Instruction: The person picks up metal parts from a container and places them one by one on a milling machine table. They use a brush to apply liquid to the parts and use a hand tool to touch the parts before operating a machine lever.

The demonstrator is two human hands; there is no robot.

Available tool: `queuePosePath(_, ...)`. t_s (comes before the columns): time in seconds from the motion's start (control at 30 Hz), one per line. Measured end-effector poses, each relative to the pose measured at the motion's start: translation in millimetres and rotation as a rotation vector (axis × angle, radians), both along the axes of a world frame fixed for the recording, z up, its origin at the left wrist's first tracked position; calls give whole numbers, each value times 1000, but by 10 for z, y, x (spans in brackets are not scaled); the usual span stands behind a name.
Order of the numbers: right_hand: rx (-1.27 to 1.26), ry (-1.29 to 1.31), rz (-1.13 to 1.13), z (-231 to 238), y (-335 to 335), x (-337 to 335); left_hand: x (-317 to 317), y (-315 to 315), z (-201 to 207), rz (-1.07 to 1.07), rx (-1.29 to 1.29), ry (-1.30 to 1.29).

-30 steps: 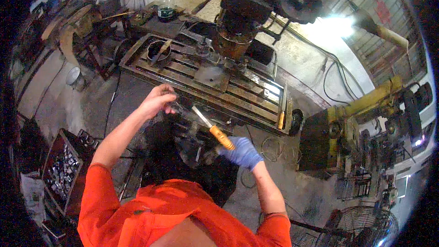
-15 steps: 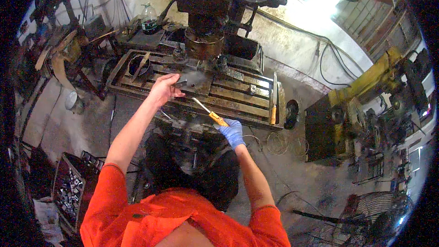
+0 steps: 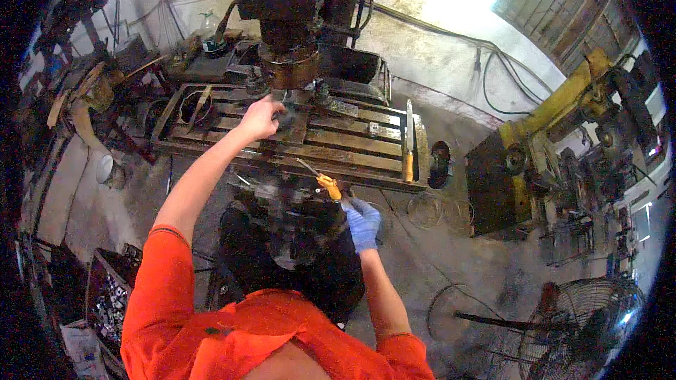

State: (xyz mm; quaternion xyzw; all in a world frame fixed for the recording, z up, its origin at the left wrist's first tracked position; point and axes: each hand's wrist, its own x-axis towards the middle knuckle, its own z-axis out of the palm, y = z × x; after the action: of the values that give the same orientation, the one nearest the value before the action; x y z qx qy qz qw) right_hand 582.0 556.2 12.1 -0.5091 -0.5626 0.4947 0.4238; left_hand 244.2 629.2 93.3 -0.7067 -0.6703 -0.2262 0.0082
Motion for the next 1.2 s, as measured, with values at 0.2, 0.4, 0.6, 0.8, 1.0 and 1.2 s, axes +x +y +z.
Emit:
queuePosePath(0.2,-72,-2,-109,-143,-136,464,115,89,31,-110,27,75)
queuePosePath(0.4,-109,3,-234,-337,-278,879,140,-5,62,81,146,182)
queuePosePath(0.6,-39,-82,-192,-327,-379,1098,127,8,5,57,159,185)
queuePosePath(0.8,-58,-18,-179,-376,-319,1213,169,243,-90,106,170,125)
queuePosePath(1.0,152,-217,-150,22,-210,1326,238,319,-92,298,173,-8)
queuePosePath(1.2,689,-280,-186,2223,428,1044,197,321,15,403,24,-213)
